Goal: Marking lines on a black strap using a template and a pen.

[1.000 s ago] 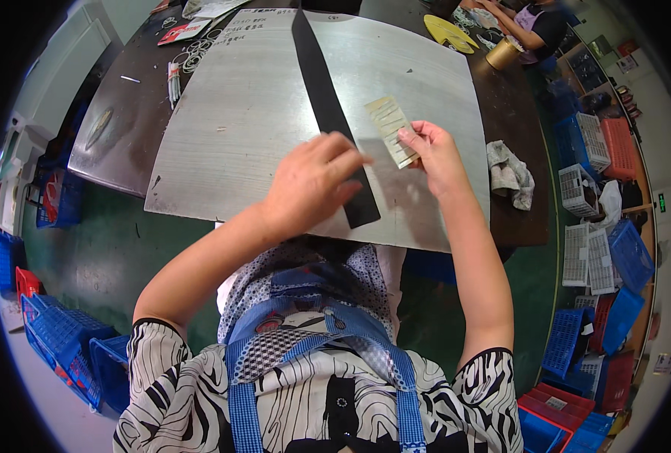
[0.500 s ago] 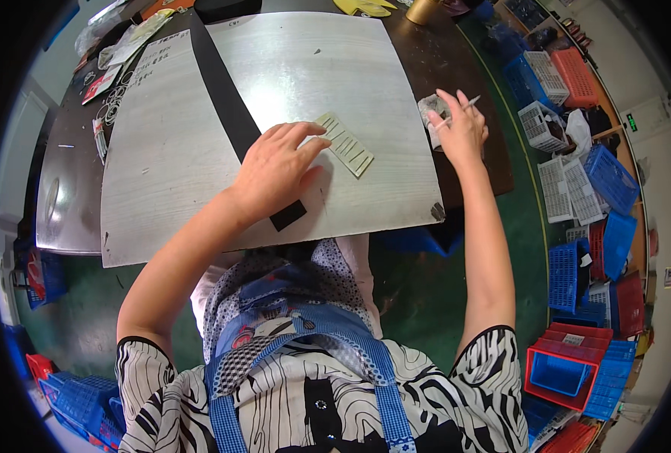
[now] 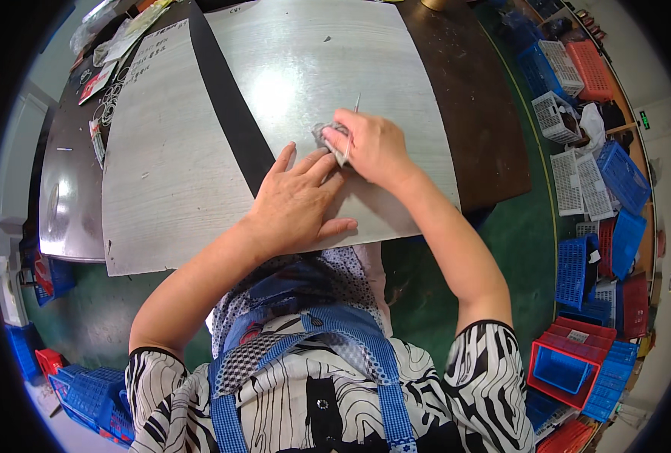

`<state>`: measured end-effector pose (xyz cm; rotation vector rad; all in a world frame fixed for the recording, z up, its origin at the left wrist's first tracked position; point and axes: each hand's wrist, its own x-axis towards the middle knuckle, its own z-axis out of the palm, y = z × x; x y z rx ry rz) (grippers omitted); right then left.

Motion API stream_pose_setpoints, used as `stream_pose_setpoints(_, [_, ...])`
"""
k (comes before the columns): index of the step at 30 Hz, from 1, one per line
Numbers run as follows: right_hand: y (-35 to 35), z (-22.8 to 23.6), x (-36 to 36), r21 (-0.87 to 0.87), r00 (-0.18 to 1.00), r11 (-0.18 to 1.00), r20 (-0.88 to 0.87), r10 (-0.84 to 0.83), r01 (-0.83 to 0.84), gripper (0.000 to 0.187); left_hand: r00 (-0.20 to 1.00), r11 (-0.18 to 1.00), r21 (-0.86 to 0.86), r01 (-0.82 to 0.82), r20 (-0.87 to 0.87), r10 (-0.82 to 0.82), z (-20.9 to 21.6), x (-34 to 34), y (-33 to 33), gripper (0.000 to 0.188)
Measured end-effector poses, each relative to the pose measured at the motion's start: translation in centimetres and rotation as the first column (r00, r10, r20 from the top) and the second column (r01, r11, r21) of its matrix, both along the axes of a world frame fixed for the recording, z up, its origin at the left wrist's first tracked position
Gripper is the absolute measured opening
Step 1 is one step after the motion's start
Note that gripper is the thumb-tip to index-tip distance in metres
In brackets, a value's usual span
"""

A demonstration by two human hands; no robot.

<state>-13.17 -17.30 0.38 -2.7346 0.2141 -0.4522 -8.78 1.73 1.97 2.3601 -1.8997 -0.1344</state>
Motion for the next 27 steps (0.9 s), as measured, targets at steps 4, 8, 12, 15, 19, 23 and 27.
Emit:
stream_pose_setpoints(4, [-1.3, 0.2, 0.8, -0.089, 0.998, 0.994, -0.021, -0.057, 0.055, 0.027, 0.998, 0.99, -0.141, 0.021, -0.057, -0.029, 0.1, 0.7, -0.2, 0.081])
stream_pose_setpoints(8, [-2.9, -1.1, 0.5, -0.26, 0.979, 0.944, 0.074, -0.192, 0.205, 0.022, 0.999, 0.975, -0.221, 0.03, -0.034, -0.039, -1.2, 1.3, -1.1, 0.083])
stream_pose_setpoints(12, [-6.4, -0.7, -1.6, -0.389, 0.93, 0.85, 0.055, -0.364, 0.356, 0.023, 0.996, 0.97, -0.234, 0.069, -0.044, -0.082, -1.3, 1.8, -1.3, 0.084])
stream_pose_setpoints(15, [-8.2, 1.3, -3.9, -0.148, 0.879, 0.867, 0.028, -0.477, 0.475, 0.026, 0.997, 0.985, -0.168, 0.027, -0.071, -0.04, -0.3, 1.1, -1.4, 0.083])
stream_pose_setpoints(19, [-6.0, 3.1, -4.6, 0.102, 0.867, 0.902, 0.251, -0.431, 0.419, 0.026, 0.989, 0.975, -0.196, -0.109, -0.122, 0.086, -0.6, -1.5, -2.7, 0.074])
stream_pose_setpoints(23, [-4.3, 2.6, -5.2, 0.185, 0.894, 0.916, 0.219, -0.392, 0.356, 0.026, 0.985, 0.922, -0.37, -0.114, -0.165, 0.055, -0.2, -0.2, -1.2, 0.049])
stream_pose_setpoints(27, [-1.4, 0.9, -2.8, 0.174, 0.924, 0.949, 0.238, -0.3, 0.264, 0.023, 0.999, 0.931, -0.366, 0.005, -0.048, -0.024, -0.9, 3.4, -0.1, 0.05])
